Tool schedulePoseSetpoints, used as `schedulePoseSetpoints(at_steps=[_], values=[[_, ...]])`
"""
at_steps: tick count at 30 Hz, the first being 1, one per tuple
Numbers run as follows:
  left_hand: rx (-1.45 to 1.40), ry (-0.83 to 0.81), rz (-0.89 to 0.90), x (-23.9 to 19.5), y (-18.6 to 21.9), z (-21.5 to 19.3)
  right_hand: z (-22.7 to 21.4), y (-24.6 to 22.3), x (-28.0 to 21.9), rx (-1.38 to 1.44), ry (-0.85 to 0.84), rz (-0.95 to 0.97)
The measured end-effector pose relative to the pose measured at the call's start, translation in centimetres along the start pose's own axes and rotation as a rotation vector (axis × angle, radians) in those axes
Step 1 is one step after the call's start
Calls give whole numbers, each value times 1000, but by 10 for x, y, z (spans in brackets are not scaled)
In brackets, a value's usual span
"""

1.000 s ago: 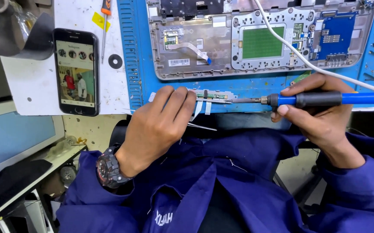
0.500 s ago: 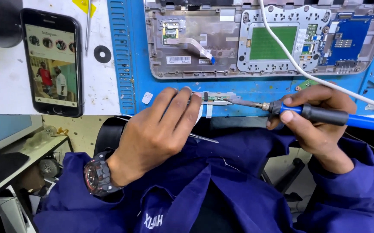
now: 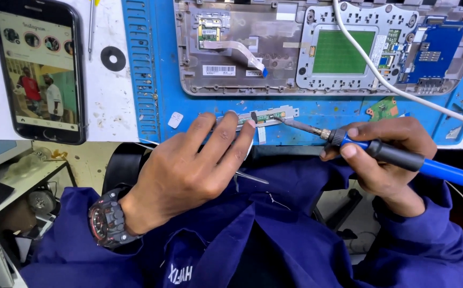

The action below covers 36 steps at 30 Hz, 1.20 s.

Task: The person is soldering a small circuit board using a soldering iron and tweezers. They occasionally pause to interact with a smartphone placed on the workbench, scrolling through content before resuming the soldering task.

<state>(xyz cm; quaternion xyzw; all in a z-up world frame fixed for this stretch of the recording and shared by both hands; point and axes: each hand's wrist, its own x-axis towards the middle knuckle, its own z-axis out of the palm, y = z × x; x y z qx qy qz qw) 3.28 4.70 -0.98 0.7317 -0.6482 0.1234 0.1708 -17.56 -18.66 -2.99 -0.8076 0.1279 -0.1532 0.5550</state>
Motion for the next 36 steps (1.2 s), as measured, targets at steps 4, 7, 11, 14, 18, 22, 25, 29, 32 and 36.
schedulePoseSetpoints(at_steps=[4,7,11,14,18,22,25,29,32,36], values=[[8,2,-1,-2,1,2,0,1,0,16,-7,-4],[28,-5,7,-2,1,2,2,2,-1,18,17,-19],[38,-16,3,-2,1,2,2,3,-3,28,10,-31],[38,-19,4,-2,1,2,6,-1,-2,24,16,-35],[42,-16,-3,-2,1,1,12,-6,-3,10,63,-9],[42,-15,-2,-2,2,2,13,-4,-3,32,54,-45],[48,-15,1,-2,1,2,13,-4,-3,34,58,-65],[42,-18,4,-2,1,2,12,-3,-4,34,44,-57],[41,-16,5,-3,2,3,11,-5,-2,51,21,-57],[41,-17,8,-3,1,3,10,-1,-4,54,19,-68]])
